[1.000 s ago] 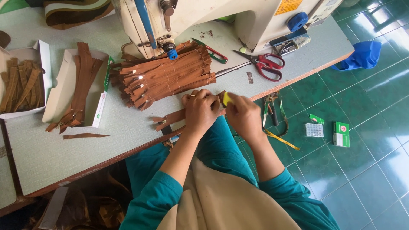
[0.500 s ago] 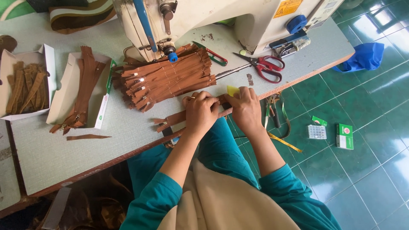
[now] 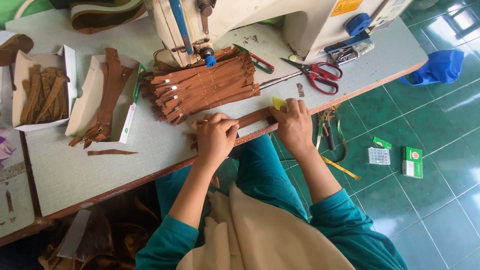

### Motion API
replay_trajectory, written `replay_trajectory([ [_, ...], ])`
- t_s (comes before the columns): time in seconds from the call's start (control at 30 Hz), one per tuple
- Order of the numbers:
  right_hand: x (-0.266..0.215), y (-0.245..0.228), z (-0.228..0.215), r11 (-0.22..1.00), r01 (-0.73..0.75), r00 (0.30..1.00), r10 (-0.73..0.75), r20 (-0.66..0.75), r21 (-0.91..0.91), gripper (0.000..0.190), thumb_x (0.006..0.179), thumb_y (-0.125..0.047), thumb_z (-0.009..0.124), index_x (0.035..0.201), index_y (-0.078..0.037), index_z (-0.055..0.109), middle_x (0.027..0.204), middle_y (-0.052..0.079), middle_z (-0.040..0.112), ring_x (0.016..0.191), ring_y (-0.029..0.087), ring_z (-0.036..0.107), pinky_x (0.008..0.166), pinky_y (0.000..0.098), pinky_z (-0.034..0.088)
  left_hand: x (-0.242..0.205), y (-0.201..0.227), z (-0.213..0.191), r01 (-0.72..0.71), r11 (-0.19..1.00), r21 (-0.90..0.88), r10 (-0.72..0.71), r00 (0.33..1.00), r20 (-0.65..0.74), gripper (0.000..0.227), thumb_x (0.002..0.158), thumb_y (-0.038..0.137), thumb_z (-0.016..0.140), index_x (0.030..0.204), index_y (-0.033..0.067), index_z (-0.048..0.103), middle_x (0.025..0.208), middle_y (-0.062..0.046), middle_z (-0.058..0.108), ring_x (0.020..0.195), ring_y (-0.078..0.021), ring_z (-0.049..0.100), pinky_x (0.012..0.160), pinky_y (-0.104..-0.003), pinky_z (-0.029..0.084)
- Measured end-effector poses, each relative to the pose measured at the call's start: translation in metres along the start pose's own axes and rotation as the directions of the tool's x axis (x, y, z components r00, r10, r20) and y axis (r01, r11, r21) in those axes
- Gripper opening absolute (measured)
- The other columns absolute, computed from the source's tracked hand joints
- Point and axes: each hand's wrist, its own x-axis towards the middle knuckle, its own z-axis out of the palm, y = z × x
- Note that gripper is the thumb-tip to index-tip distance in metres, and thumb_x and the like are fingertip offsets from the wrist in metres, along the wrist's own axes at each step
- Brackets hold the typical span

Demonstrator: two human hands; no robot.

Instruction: Marking specific measurement points on zippers using a yellow marking tool at a sewing workstation.

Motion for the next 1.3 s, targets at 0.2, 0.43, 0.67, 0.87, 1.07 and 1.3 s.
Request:
replay_trajectory([
  [0.2, 0.004, -0.005, -0.008, 1.0, -0.013, 1.0, 0.013, 0.011, 0.026, 0.031, 0.1, -0.002, 0.058, 0.094, -0.019, 0.083, 0.094, 0.014, 0.056, 0.083, 0.029, 0.058, 0.066, 0.0358, 0.05, -0.002, -0.002, -0.025, 0.024, 1.0, -0.011, -0.023, 1.0, 0.007, 0.015, 0.083, 0.026, 0.072, 0.09, 0.0304, 0.083, 0.087, 0.006, 0.07, 0.077, -0.0205, 0.068, 0.087, -0.046, 0.042],
  [0.43, 0.017, -0.017, -0.031, 0.988, -0.081, 0.996, 0.087, -0.037, 0.132, 0.036, 0.092, 0.006, 0.063, 0.11, -0.018, 0.084, 0.088, 0.012, 0.057, 0.076, 0.029, 0.062, 0.064, 0.0369, 0.056, -0.005, -0.004, -0.018, -0.009, 1.0, -0.006, 0.008, 0.995, -0.103, 0.015, 0.08, 0.026, 0.072, 0.088, 0.0317, 0.083, 0.085, 0.007, 0.069, 0.07, -0.0186, 0.067, 0.09, -0.046, 0.04],
  [0.67, 0.023, -0.089, -0.026, 0.729, -0.251, 0.961, 0.267, 0.073, 0.636, 0.038, 0.087, 0.007, 0.074, 0.125, -0.001, 0.075, 0.09, 0.024, 0.074, 0.068, 0.033, 0.075, 0.06, 0.0365, 0.062, 0.0, 0.001, -0.033, -0.067, 0.997, -0.031, 0.062, 0.989, -0.136, 0.012, 0.079, 0.023, 0.073, 0.085, 0.0297, 0.082, 0.085, 0.005, 0.068, 0.066, -0.0221, 0.067, 0.086, -0.047, 0.045],
  [0.87, 0.02, -0.1, -0.011, 0.804, -0.207, 0.974, 0.221, 0.043, 0.557, 0.035, 0.088, 0.005, 0.076, 0.123, 0.005, 0.073, 0.091, 0.029, 0.073, 0.072, 0.04, 0.076, 0.06, 0.0421, 0.064, -0.005, -0.003, -0.025, -0.063, 0.996, -0.057, 0.056, 0.991, -0.119, 0.006, 0.085, 0.026, 0.076, 0.087, 0.0276, 0.082, 0.085, 0.002, 0.068, 0.066, -0.0236, 0.069, 0.088, -0.05, 0.042],
  [1.07, 0.023, -0.109, -0.012, 0.911, -0.113, 0.992, 0.125, -0.006, 0.396, 0.034, 0.085, 0.0, 0.078, 0.119, 0.002, 0.075, 0.085, 0.022, 0.074, 0.07, 0.034, 0.077, 0.057, 0.0385, 0.064, -0.004, 0.0, -0.024, -0.03, 0.999, -0.031, 0.027, 0.995, -0.095, 0.002, 0.083, 0.026, 0.078, 0.081, 0.0247, 0.079, 0.084, 0.0, 0.067, 0.068, -0.0264, 0.068, 0.09, -0.051, 0.04],
  [1.3, 0.021, -0.113, 0.005, 0.927, -0.071, 0.984, 0.126, -0.127, 0.369, 0.03, 0.085, 0.001, 0.077, 0.116, 0.003, 0.076, 0.076, 0.02, 0.072, 0.064, 0.034, 0.075, 0.054, 0.0385, 0.062, -0.003, 0.001, -0.03, -0.046, 0.998, -0.037, 0.043, 0.995, -0.087, 0.006, 0.083, 0.026, 0.079, 0.078, 0.0244, 0.076, 0.086, 0.0, 0.068, 0.068, -0.0282, 0.069, 0.088, -0.052, 0.042],
])
